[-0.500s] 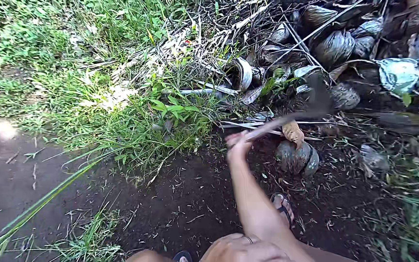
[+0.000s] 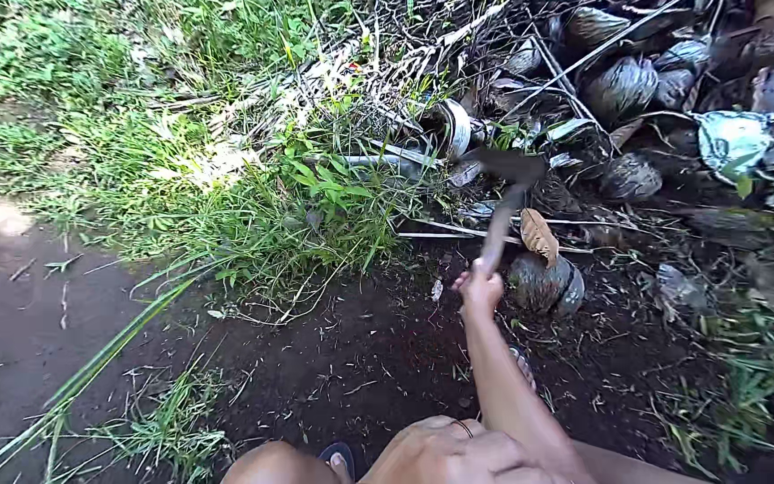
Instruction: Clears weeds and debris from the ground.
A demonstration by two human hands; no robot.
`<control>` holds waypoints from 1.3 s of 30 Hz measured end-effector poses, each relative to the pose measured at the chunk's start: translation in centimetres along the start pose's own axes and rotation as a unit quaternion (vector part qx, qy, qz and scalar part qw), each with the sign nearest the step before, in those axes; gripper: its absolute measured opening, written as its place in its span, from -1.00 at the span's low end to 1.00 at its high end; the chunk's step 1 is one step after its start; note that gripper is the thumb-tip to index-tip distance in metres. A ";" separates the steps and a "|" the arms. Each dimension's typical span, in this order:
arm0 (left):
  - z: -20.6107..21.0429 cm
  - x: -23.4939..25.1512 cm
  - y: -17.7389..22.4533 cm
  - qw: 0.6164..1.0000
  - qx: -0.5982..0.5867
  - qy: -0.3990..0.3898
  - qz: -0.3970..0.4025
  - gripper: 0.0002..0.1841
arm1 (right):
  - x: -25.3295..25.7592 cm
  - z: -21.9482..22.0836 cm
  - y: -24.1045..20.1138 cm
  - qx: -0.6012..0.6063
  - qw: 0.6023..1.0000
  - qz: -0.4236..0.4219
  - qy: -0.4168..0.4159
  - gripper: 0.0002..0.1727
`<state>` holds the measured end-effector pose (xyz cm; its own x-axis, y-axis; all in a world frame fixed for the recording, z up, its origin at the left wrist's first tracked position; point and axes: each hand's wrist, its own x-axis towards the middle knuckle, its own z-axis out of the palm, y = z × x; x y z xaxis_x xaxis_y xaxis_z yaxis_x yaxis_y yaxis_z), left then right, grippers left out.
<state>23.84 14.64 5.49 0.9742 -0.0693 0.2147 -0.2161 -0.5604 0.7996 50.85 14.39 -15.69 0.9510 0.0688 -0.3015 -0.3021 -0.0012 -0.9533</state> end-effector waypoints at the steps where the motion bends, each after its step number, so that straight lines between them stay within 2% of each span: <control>1: -0.3 -0.1 0.1 1.000 -0.010 0.002 -0.005 -0.71 | 1.0 0.2 -1.6 0.061 0.997 -0.036 0.034 -0.52; 4: -0.7 -0.2 0.0 1.000 -0.026 0.004 -0.009 -0.71 | 4.0 1.6 -5.8 0.253 0.959 -0.100 0.085 -0.57; 6: -0.8 0.0 -0.4 0.999 -0.029 0.005 -0.013 -0.71 | 4.8 3.9 -7.5 0.360 0.923 -0.101 0.090 -0.60; 8: -0.6 0.4 -0.8 0.999 -0.027 0.012 -0.016 -0.71 | 4.0 7.5 -6.6 0.385 0.918 -0.071 0.058 -0.59; 10: -0.4 0.9 -1.3 0.999 -0.025 0.017 -0.013 -0.71 | 1.2 11.4 -1.8 0.297 0.954 0.019 -0.037 -0.54; 11: -0.1 1.2 -1.5 0.999 -0.022 0.019 -0.013 -0.72 | -0.9 12.6 1.8 0.209 0.968 0.082 -0.111 -0.52; 12: 0.2 1.5 -1.8 1.000 -0.016 0.020 -0.014 -0.72 | -3.5 12.8 5.3 0.098 0.964 0.144 -0.201 -0.50; 14: 0.8 1.8 -2.5 1.000 0.006 0.022 -0.011 -0.73 | -8.7 11.1 10.8 -0.110 0.890 0.235 -0.376 -0.50; 16: 0.9 1.8 -3.1 0.999 0.029 0.022 -0.010 -0.74 | -13.4 8.7 14.0 -0.218 0.836 0.271 -0.424 -0.46; 19: 1.0 1.5 -3.4 0.999 0.051 0.020 -0.006 -0.75 | -16.8 3.8 16.5 -0.248 0.843 0.291 -0.377 -0.45; 21: 1.1 1.2 -3.0 0.999 0.046 0.017 0.000 -0.75 | -15.7 1.4 16.5 -0.262 0.860 0.262 -0.350 -0.47; 23: 1.1 1.0 -2.2 0.999 0.034 0.013 0.012 -0.75 | -13.8 0.0 14.6 -0.252 0.892 0.198 -0.319 -0.48; 28: 0.5 0.5 -0.6 0.999 0.006 0.021 0.027 -0.72 | -6.9 0.8 4.0 -0.094 0.979 -0.014 -0.180 -0.48; 30: 0.5 0.2 0.0 0.999 0.023 0.033 0.024 -0.73 | -3.7 1.4 -0.6 0.007 0.992 -0.078 -0.097 -0.51; 32: 0.4 0.1 0.0 0.999 0.017 0.029 0.020 -0.72 | -0.5 2.3 -4.4 0.141 0.982 -0.120 -0.031 -0.60; 34: 0.0 0.1 -0.2 1.000 -0.015 0.004 0.011 -0.71 | 2.1 3.9 -6.8 0.287 0.950 -0.121 -0.010 -0.65; 36: -0.2 0.4 -0.3 1.000 -0.024 0.001 0.007 -0.70 | 3.1 6.0 -6.6 0.365 0.927 -0.089 -0.018 -0.62; 37: -0.2 0.6 -0.4 1.000 -0.026 0.003 0.007 -0.70 | 3.0 7.0 -4.8 0.355 0.932 -0.059 -0.030 -0.58; 39: 0.1 1.2 -0.7 1.000 -0.022 0.007 0.006 -0.71 | 0.7 8.2 2.8 0.214 0.971 0.042 -0.099 -0.50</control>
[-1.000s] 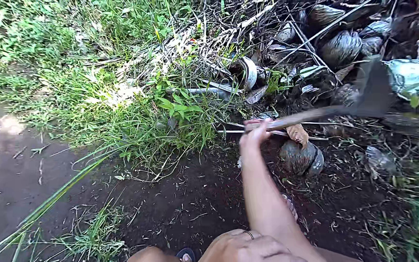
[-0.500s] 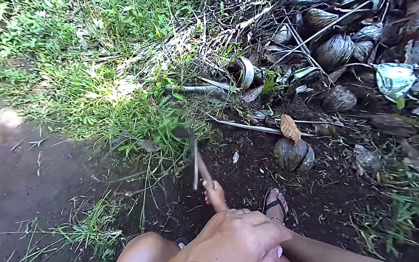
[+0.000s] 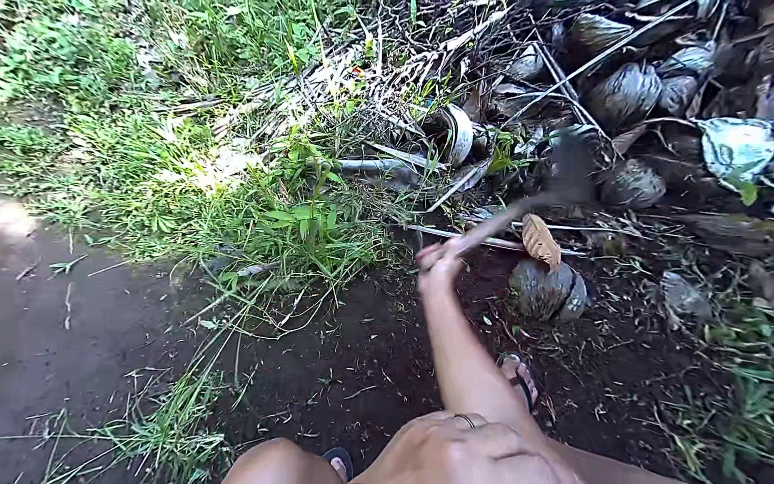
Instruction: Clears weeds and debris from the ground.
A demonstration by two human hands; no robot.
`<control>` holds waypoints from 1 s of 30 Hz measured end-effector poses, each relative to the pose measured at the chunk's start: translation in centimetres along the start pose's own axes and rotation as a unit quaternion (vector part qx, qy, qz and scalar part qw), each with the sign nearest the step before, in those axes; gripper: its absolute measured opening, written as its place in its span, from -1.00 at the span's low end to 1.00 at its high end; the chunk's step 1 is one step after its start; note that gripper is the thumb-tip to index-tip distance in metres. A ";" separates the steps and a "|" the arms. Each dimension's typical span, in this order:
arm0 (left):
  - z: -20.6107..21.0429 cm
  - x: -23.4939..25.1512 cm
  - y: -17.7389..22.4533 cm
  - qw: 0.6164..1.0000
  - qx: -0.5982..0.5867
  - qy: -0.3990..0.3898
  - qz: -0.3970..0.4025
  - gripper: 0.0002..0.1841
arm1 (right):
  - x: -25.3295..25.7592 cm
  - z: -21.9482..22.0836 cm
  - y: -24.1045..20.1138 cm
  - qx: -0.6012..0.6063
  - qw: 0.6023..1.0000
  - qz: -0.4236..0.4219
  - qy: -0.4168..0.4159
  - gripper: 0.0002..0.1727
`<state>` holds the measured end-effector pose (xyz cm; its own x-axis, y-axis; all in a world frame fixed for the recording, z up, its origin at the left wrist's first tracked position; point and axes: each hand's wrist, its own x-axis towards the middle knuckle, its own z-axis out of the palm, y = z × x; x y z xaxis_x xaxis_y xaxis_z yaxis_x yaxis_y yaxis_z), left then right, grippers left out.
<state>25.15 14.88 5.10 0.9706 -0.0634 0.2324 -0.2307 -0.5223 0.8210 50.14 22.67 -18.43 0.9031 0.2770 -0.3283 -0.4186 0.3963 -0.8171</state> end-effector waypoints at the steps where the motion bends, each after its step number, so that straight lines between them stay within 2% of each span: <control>1: 0.3 0.2 -0.3 1.000 0.006 0.003 0.001 -0.71 | -2.2 -2.0 4.0 -0.109 0.989 0.094 -0.044 -0.48; 3: 0.9 0.5 -0.9 1.000 0.028 0.004 -0.001 -0.72 | -7.5 -6.1 8.9 -0.262 0.921 0.265 -0.116 -0.45; 4: 0.9 0.6 -1.2 0.999 0.042 0.007 -0.001 -0.73 | -9.2 -7.0 9.9 -0.276 0.905 0.304 -0.110 -0.45; 6: 1.0 0.4 -1.7 0.998 0.060 0.010 -0.001 -0.75 | -11.2 -8.2 9.9 -0.266 0.906 0.322 -0.071 -0.50; 8: 1.3 0.1 -1.8 0.998 0.060 0.006 0.009 -0.75 | -10.8 -9.7 8.0 -0.285 0.915 0.280 -0.050 -0.51; 11: 1.2 -0.3 -0.8 0.999 0.039 0.004 0.008 -0.74 | -7.9 -10.4 3.3 -0.341 0.923 0.174 -0.039 -0.48; 13: 0.9 -0.7 0.2 1.000 0.020 0.003 0.007 -0.73 | -6.3 -9.6 -0.1 -0.311 0.947 0.083 -0.012 -0.48; 15: 0.6 -0.9 0.8 1.000 0.009 -0.001 0.010 -0.72 | -4.3 -7.8 -3.7 -0.207 0.978 -0.010 0.026 -0.50; 17: 0.4 -1.0 1.0 1.000 0.001 -0.010 0.005 -0.71 | -2.1 -5.7 -7.0 -0.060 0.993 -0.084 0.054 -0.63; 19: 0.2 -1.0 0.7 1.000 -0.002 -0.014 0.003 -0.71 | -0.2 -3.3 -9.4 0.081 0.988 -0.114 0.064 -0.73; 21: 0.3 -0.7 0.2 1.000 0.004 -0.015 -0.001 -0.71 | 0.6 -1.4 -9.0 0.166 0.978 -0.117 0.056 -0.67; 23: 0.4 -0.3 -0.3 1.000 0.011 -0.005 -0.001 -0.72 | -0.5 -0.9 -4.1 0.132 0.989 -0.062 0.036 -0.59; 25: 0.8 0.2 -0.9 1.000 0.023 0.005 0.011 -0.73 | -4.9 -3.6 4.0 -0.049 0.996 0.075 -0.016 -0.55; 27: 1.3 0.5 -1.4 0.999 0.041 0.006 0.025 -0.75 | -11.1 -7.9 9.1 -0.246 0.930 0.254 -0.104 -0.51; 28: 1.4 0.6 -1.6 0.998 0.051 0.006 0.028 -0.75 | -13.2 -9.3 10.2 -0.286 0.898 0.314 -0.116 -0.47; 30: 1.6 0.4 -1.8 0.998 0.062 0.004 0.022 -0.75 | -16.2 -12.0 10.8 -0.330 0.868 0.356 -0.104 -0.48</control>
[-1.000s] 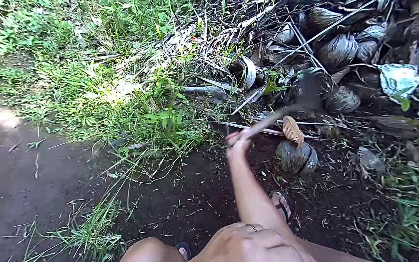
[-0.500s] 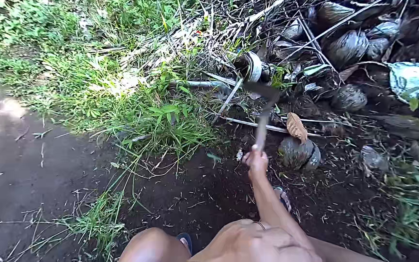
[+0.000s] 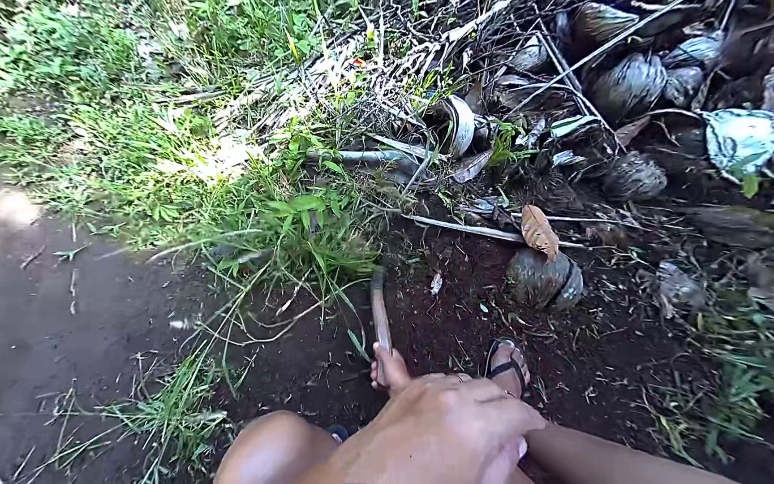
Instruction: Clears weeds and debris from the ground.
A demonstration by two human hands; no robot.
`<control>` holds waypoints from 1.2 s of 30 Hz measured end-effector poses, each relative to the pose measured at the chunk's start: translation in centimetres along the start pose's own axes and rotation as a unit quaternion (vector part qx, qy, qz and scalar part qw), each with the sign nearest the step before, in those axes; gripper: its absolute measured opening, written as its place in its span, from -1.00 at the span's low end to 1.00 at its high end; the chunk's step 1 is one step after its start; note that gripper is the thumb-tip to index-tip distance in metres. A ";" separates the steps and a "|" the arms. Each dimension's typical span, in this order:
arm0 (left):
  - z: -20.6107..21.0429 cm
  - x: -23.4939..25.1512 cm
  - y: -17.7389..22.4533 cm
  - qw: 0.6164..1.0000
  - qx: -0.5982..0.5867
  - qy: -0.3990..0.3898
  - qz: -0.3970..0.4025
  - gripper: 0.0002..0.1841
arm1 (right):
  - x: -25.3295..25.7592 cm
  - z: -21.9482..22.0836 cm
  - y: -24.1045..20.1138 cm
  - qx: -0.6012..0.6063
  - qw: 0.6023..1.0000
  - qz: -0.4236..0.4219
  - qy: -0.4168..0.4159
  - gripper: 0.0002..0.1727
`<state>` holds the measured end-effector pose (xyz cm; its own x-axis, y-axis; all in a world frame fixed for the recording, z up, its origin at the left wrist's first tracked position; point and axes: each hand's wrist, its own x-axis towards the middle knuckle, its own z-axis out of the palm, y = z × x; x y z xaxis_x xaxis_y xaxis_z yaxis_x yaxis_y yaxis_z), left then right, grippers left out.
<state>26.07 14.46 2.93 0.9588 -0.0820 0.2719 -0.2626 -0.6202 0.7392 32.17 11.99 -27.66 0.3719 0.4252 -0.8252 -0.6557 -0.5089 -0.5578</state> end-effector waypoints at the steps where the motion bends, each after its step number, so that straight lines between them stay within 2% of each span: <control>1: 0.2 -0.1 0.2 1.000 -0.001 -0.004 -0.001 -0.74 | -0.6 -1.2 1.4 -0.020 1.000 0.000 0.020 -0.48; 2: 0.2 -0.1 0.3 1.000 0.001 -0.003 0.002 -0.75 | -1.2 -2.8 1.5 -0.037 0.999 -0.022 0.019 -0.45; 3: 0.1 -0.1 0.5 1.000 0.003 -0.002 0.008 -0.75 | -0.7 -4.3 1.5 -0.051 0.995 -0.081 0.040 -0.45; 5: 0.1 -0.5 1.1 1.000 -0.002 -0.005 0.016 -0.75 | -1.4 -5.8 -1.0 -0.052 0.987 -0.112 0.103 -0.47; 7: -0.1 -0.8 1.8 1.000 -0.014 -0.008 0.020 -0.75 | -2.3 -6.9 -4.6 0.000 0.974 -0.166 0.157 -0.48; 9: -0.2 -1.1 2.2 0.999 -0.021 0.002 0.026 -0.75 | -3.1 -7.9 -8.7 0.102 0.943 -0.249 0.195 -0.47; 11: -0.4 -1.2 2.2 0.999 -0.026 0.002 0.028 -0.75 | -3.8 -8.5 -13.2 0.242 0.893 -0.315 0.213 -0.55; 13: -0.5 -1.1 2.1 0.999 -0.026 -0.004 0.026 -0.75 | -4.0 -8.3 -16.8 0.375 0.835 -0.351 0.196 -0.62; 15: -0.5 -0.9 1.8 0.999 -0.025 -0.006 0.029 -0.75 | -3.1 -7.3 -17.3 0.438 0.809 -0.354 0.169 -0.61; 16: -0.5 -0.8 1.7 0.999 -0.024 -0.006 0.031 -0.75 | -2.1 -6.4 -15.9 0.425 0.822 -0.344 0.160 -0.59; 17: -0.5 -0.6 1.6 0.999 -0.020 -0.008 0.030 -0.75 | -1.1 -5.2 -13.3 0.380 0.856 -0.317 0.150 -0.59; 19: -0.2 -0.3 1.5 1.000 -0.009 -0.014 0.022 -0.74 | 0.0 -3.2 -6.2 0.209 0.949 -0.201 0.121 -0.53; 20: 0.1 -0.2 1.5 1.000 -0.004 -0.014 0.021 -0.75 | -0.3 -2.7 -3.5 0.130 0.979 -0.117 0.101 -0.49; 21: 0.4 -0.1 1.5 1.000 0.000 -0.015 0.021 -0.75 | -0.8 -2.4 -2.5 0.092 0.992 -0.037 0.080 -0.48; 23: 0.5 -0.1 1.4 1.000 0.011 -0.017 0.017 -0.75 | -1.4 -2.3 -3.3 0.093 0.992 0.009 0.080 -0.51; 25: 0.8 -0.4 1.7 1.000 0.016 -0.024 0.012 -0.75 | -2.5 -3.8 -3.9 0.112 0.988 -0.005 0.105 -0.55; 27: 0.7 -0.5 1.6 0.999 0.019 -0.021 0.018 -0.75 | -2.9 -5.9 -5.6 0.113 0.982 -0.067 0.132 -0.55; 29: 0.6 -0.8 1.8 1.000 0.012 -0.014 0.022 -0.75 | -3.3 -7.7 -7.2 0.130 0.965 -0.153 0.170 -0.52; 32: 0.0 -1.3 2.0 1.000 -0.002 -0.008 0.028 -0.75 | -3.7 -9.7 -12.1 0.255 0.895 -0.281 0.233 -0.57; 35: -0.3 -1.1 1.7 1.000 -0.003 -0.010 0.028 -0.75 | -3.7 -10.7 -17.4 0.422 0.806 -0.352 0.221 -0.70; 36: -0.3 -1.0 1.6 1.000 -0.006 -0.011 0.028 -0.75 | -3.5 -10.3 -17.9 0.448 0.794 -0.357 0.203 -0.68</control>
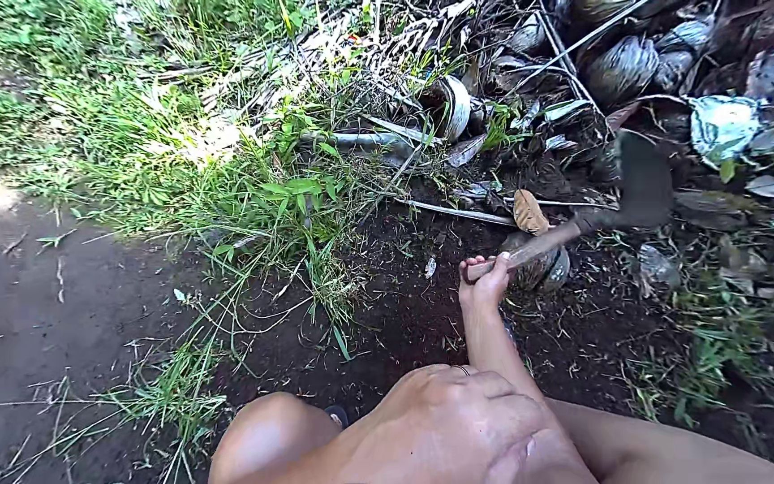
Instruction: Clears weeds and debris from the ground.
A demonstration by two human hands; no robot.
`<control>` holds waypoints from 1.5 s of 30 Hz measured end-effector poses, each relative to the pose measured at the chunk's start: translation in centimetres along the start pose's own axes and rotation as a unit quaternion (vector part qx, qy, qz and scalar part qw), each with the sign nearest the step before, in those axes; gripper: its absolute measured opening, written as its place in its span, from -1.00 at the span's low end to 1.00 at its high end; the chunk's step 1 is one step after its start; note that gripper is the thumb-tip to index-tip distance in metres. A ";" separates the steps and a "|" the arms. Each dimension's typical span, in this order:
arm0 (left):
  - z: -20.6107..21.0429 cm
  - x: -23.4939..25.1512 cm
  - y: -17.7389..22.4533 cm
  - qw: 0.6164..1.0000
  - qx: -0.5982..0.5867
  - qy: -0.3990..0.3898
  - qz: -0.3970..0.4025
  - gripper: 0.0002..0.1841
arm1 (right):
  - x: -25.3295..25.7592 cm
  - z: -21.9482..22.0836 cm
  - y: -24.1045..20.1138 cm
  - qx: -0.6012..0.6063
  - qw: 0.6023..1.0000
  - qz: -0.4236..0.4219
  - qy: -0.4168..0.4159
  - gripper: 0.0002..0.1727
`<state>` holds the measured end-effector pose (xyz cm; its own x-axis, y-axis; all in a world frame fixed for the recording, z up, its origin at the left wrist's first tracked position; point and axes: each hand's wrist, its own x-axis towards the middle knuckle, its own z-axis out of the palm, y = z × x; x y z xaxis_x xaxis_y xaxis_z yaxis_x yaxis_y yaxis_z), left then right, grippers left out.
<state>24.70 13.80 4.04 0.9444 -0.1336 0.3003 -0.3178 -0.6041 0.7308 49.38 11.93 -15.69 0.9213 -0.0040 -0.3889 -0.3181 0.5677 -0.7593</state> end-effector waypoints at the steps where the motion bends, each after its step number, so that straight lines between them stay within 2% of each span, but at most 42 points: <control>1: 0.0 0.2 -0.1 1.000 -0.002 0.000 0.001 -0.75 | -0.5 0.1 1.1 0.006 1.000 0.015 -0.014 -0.64; 2: 0.0 0.5 -0.3 1.000 -0.001 0.001 0.001 -0.75 | -1.7 -0.6 3.0 -0.018 0.998 0.039 -0.036 -0.60; 4: 0.2 0.9 -0.5 1.000 0.010 -0.002 -0.006 -0.75 | -6.5 -4.3 8.0 -0.159 0.974 0.129 -0.095 -0.54; 6: 0.4 1.1 -0.4 1.000 0.013 -0.017 -0.015 -0.74 | -12.0 -9.7 12.1 -0.339 0.892 0.258 -0.150 -0.46; 8: 0.5 1.3 -0.4 0.999 0.016 -0.024 -0.018 -0.74 | -15.3 -12.0 13.2 -0.415 0.828 0.346 -0.146 -0.49; 10: 0.7 1.1 -0.1 0.999 0.016 -0.028 -0.024 -0.73 | -15.7 -13.0 13.4 -0.432 0.814 0.370 -0.115 -0.54; 13: 1.0 0.9 0.2 0.999 0.019 -0.024 -0.014 -0.74 | -12.8 -11.4 10.9 -0.441 0.834 0.306 -0.129 -0.52; 16: 1.0 0.5 0.6 1.000 0.021 -0.004 0.005 -0.75 | -10.1 -7.3 6.0 -0.399 0.890 0.187 -0.113 -0.50; 19: 0.7 0.0 0.9 1.000 0.004 0.004 0.013 -0.75 | -5.6 -3.6 2.5 -0.258 0.962 0.044 -0.073 -0.54; 22: 0.3 -0.1 1.0 1.000 -0.020 0.001 0.010 -0.74 | -2.2 0.6 0.3 -0.083 0.996 -0.036 -0.024 -0.65; 24: 0.1 0.1 0.8 1.000 -0.027 -0.004 0.007 -0.74 | -1.4 1.8 1.5 -0.018 0.999 -0.030 -0.019 -0.65; 25: 0.1 0.2 0.6 1.000 -0.025 -0.002 0.005 -0.74 | -1.5 1.5 3.3 -0.026 0.999 -0.015 -0.024 -0.63; 27: -0.1 0.5 0.2 1.000 -0.013 0.001 0.002 -0.74 | -3.0 -1.8 8.4 -0.152 0.984 0.065 -0.070 -0.54; 29: 0.2 0.6 -0.1 1.000 0.003 -0.001 0.001 -0.74 | -5.3 -6.5 11.8 -0.334 0.912 0.207 -0.118 -0.44; 30: 0.3 0.7 -0.2 1.000 0.009 -0.003 0.000 -0.74 | -6.1 -7.7 12.1 -0.376 0.875 0.282 -0.115 -0.44; 32: 0.2 0.6 -0.3 1.000 0.012 -0.005 -0.008 -0.75 | -6.6 -8.2 11.4 -0.390 0.857 0.325 -0.094 -0.48; 34: 0.5 0.2 0.1 1.000 0.009 -0.010 -0.008 -0.74 | -6.7 -9.7 9.4 -0.387 0.866 0.306 -0.077 -0.51; 38: 0.1 -0.2 0.8 1.000 -0.003 -0.002 0.000 -0.74 | -4.5 -9.7 5.7 -0.352 0.917 0.174 -0.067 -0.52; 42: -0.5 -0.9 1.3 1.000 -0.027 0.006 0.000 -0.74 | -1.4 -4.7 1.6 -0.143 0.988 0.028 -0.043 -0.67; 45: -0.6 -1.0 1.0 1.000 -0.027 0.011 0.001 -0.74 | 0.2 -0.3 -0.4 0.025 0.999 -0.003 -0.027 -0.76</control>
<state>23.41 13.78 4.84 0.9417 -0.1181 0.3150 -0.3250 -0.5610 0.7614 49.65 11.41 -15.62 0.9345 0.0364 -0.3541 -0.3017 0.6087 -0.7337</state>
